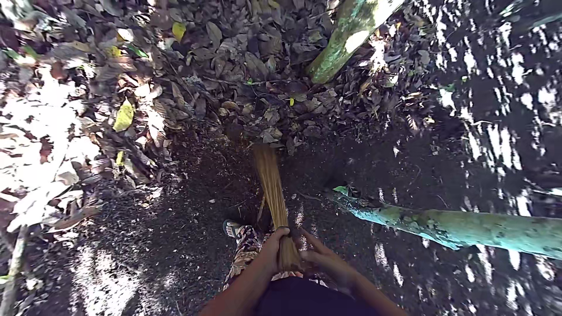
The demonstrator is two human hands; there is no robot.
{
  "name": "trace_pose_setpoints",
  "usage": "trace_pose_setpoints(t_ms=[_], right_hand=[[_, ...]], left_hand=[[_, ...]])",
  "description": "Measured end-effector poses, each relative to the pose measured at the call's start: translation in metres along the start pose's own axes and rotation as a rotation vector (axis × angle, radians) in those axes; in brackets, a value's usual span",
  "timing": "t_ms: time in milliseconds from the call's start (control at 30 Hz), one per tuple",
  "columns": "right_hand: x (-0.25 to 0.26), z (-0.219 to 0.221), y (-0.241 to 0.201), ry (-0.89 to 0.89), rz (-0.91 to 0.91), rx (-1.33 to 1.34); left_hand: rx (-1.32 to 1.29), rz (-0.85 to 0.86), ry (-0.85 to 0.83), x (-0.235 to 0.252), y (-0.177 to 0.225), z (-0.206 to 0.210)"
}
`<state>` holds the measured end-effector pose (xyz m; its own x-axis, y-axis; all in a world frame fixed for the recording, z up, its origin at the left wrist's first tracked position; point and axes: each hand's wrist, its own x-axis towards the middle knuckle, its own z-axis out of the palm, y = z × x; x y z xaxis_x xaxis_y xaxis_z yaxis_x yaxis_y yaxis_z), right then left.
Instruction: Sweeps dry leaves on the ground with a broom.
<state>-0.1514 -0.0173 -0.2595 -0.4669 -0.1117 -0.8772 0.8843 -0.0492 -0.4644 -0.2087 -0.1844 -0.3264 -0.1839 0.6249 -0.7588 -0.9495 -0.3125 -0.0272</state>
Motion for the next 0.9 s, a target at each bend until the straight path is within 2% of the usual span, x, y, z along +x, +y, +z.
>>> trace_pose_setpoints(t_ms=[100,167,233,333,400,467,567,633,767,833,900], right_hand=[[0.001,-0.026,0.018,0.193,0.065,-0.029],[0.012,-0.042,0.031,0.299,0.096,-0.054],[0.018,-0.056,0.042,0.353,0.121,-0.085],[0.023,-0.069,0.058,0.377,0.173,-0.076],[0.024,-0.077,0.069,0.389,0.225,-0.064],[0.025,-0.083,0.081,0.418,0.275,-0.078],[0.020,-0.092,0.090,0.425,0.327,-0.098],[0.014,-0.099,0.092,0.425,0.334,-0.085],[0.011,-0.116,0.090,0.449,0.333,-0.041],[0.017,-0.127,0.085,0.458,0.318,-0.019],[0.026,-0.140,0.080,0.444,0.308,-0.018]], left_hand=[[-0.120,-0.052,0.021,0.000,0.010,-0.029],[-0.136,-0.001,0.067,-0.023,0.016,-0.060],[-0.060,0.133,0.236,-0.058,0.022,-0.105],[0.089,0.325,0.605,-0.097,0.046,-0.176],[0.185,0.445,0.785,-0.103,0.063,-0.188],[0.286,0.509,0.824,-0.097,0.071,-0.168],[0.336,0.530,0.695,-0.088,0.059,-0.106],[0.283,0.493,0.509,-0.085,0.045,-0.073],[0.170,0.197,0.151,-0.058,0.040,-0.016],[0.213,0.035,0.042,-0.018,0.044,0.004],[0.291,-0.080,0.008,0.029,0.047,0.022]])
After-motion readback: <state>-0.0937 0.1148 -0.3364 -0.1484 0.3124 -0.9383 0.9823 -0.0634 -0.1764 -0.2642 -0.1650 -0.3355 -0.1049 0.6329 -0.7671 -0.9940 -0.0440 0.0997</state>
